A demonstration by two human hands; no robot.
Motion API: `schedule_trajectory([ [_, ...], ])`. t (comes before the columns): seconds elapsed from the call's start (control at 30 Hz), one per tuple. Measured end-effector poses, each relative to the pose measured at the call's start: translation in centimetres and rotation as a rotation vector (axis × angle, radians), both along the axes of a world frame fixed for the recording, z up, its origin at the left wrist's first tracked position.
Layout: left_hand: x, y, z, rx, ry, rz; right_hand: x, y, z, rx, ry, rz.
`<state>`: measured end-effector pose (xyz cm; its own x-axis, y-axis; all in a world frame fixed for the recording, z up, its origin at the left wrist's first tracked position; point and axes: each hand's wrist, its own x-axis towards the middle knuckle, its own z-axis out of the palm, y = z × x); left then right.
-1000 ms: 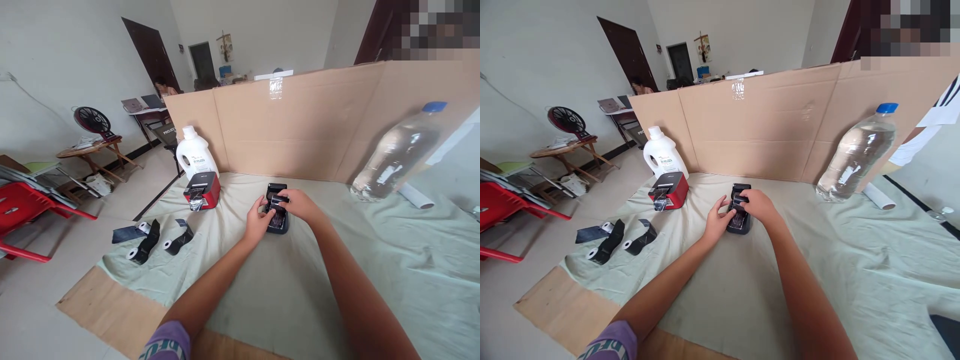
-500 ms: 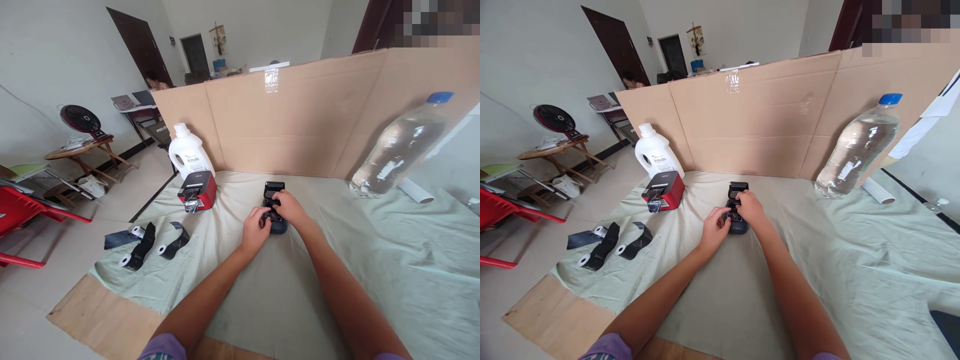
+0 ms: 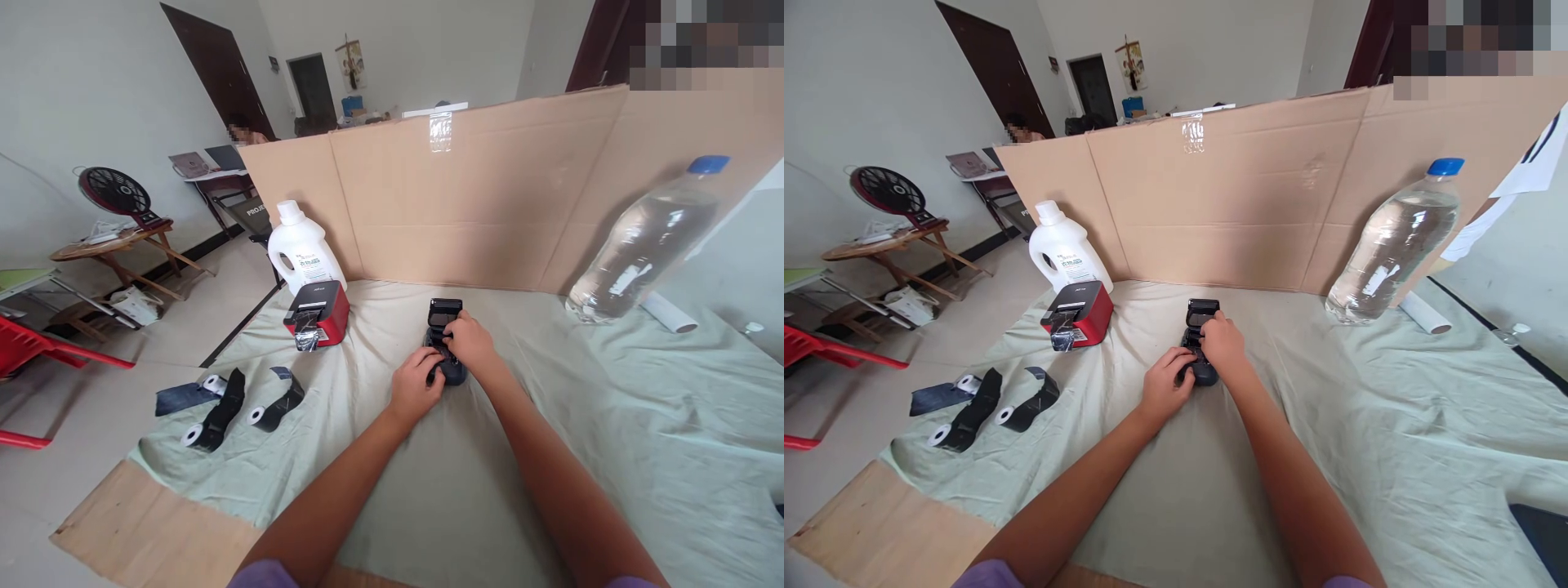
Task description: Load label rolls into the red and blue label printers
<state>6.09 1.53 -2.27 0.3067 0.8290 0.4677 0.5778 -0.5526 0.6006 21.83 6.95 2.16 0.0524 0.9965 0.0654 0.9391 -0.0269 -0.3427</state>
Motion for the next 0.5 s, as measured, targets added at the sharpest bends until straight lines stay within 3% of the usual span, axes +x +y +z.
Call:
schedule_trajectory([
  [0.13, 0.0, -0.1, 0.1, 0.012, 0.013, 0.009, -0.2, -0.2, 0.2, 0.033, 0.049, -0.054],
  [0.27, 0.0, -0.2, 0.0, 0.058, 0.036, 0.027, 0.2, 0.4, -0.1, 0.245, 0.126, -0.116],
  [0.37, 0.0, -0.2, -0.1, 0.092, 0.044, 0.039, 1.3, 1.1, -0.4, 0.358, 0.224, 0.004],
  [0.5, 0.0, -0.4, -0.2, 0.141, 0.064, 0.046, 3.6, 1.4, -0.2, 0.32, 0.4, 0.15],
])
